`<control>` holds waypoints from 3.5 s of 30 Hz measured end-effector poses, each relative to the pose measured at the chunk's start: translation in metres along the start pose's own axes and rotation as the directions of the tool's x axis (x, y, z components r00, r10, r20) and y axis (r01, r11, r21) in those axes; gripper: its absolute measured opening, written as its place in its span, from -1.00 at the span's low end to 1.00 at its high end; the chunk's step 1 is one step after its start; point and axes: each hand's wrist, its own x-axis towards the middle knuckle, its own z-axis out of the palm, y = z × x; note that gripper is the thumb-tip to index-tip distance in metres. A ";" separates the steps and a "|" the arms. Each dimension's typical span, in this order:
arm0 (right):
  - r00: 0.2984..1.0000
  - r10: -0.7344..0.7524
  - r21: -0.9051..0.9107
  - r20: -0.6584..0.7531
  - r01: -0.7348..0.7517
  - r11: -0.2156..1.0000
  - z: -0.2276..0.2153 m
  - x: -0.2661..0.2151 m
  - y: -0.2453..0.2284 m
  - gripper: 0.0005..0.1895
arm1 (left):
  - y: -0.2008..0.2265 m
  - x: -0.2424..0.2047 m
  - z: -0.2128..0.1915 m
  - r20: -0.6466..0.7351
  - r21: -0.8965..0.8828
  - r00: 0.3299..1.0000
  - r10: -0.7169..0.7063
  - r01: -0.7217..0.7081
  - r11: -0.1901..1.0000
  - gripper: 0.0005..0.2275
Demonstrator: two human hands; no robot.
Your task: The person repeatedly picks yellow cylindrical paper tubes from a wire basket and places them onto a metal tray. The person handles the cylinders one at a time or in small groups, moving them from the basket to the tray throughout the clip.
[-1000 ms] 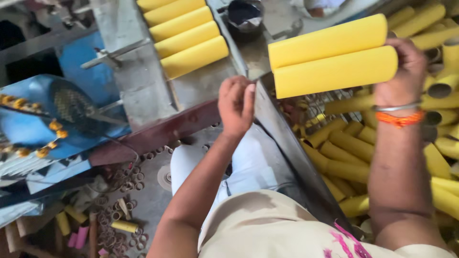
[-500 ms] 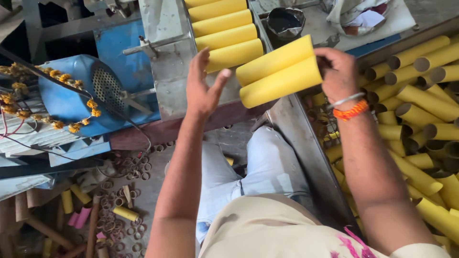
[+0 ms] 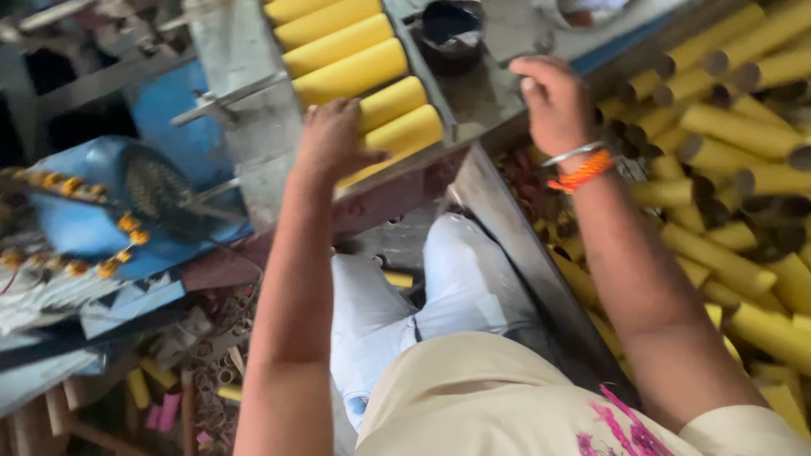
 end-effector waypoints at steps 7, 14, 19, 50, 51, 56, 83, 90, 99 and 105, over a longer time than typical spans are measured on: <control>0.855 0.510 -0.096 -0.094 -0.517 0.850 -0.131 -0.146 0.120 -0.83 | 0.078 -0.010 0.014 -0.345 -0.077 0.885 0.311 -0.357 0.931 -0.36; 0.645 0.714 -0.707 0.270 -0.371 0.602 -0.110 -0.291 0.228 -0.49 | 0.214 -0.027 0.073 -0.252 -0.431 0.801 0.544 -0.596 0.678 -0.51; 0.512 0.815 -0.870 0.271 -0.232 0.435 -0.090 -0.325 0.253 -0.09 | 0.229 -0.027 0.089 -0.212 -0.289 0.830 0.516 -0.558 0.778 -0.64; 0.224 0.893 -0.791 0.389 -0.416 0.449 -0.112 -0.251 0.135 -0.68 | 0.217 -0.028 0.110 -0.332 -0.276 0.732 0.595 -0.678 0.681 -0.80; 0.273 0.820 -0.836 0.502 -0.091 0.542 -0.126 -0.239 0.130 -0.74 | 0.217 -0.028 0.111 -0.319 -0.276 0.734 0.600 -0.677 0.682 -0.80; 0.340 0.714 -0.745 0.612 -0.056 0.665 -0.164 -0.162 0.085 -0.63 | 0.216 -0.031 0.111 -0.234 -0.312 0.776 0.586 -0.631 0.711 -0.78; 0.983 0.184 0.834 -0.002 -0.099 0.542 -0.053 0.001 -0.090 -0.87 | 0.035 0.000 0.031 -0.509 0.026 0.832 0.222 -0.243 0.970 -0.34; 0.952 0.299 0.832 -0.062 -0.116 0.542 -0.005 -0.008 -0.083 -0.84 | 0.069 -0.041 0.005 -0.481 -0.607 0.876 0.029 -0.357 0.710 -0.42; 0.939 0.342 0.800 0.046 -0.240 0.551 0.007 -0.027 -0.055 -0.83 | 0.093 -0.037 0.008 -0.490 -0.076 0.837 0.244 -0.320 0.944 -0.36; 0.824 0.552 0.674 0.131 -0.482 0.560 -0.049 -0.081 0.016 -0.88 | 0.045 -0.014 0.046 -0.417 0.102 0.895 0.160 -0.129 0.986 -0.35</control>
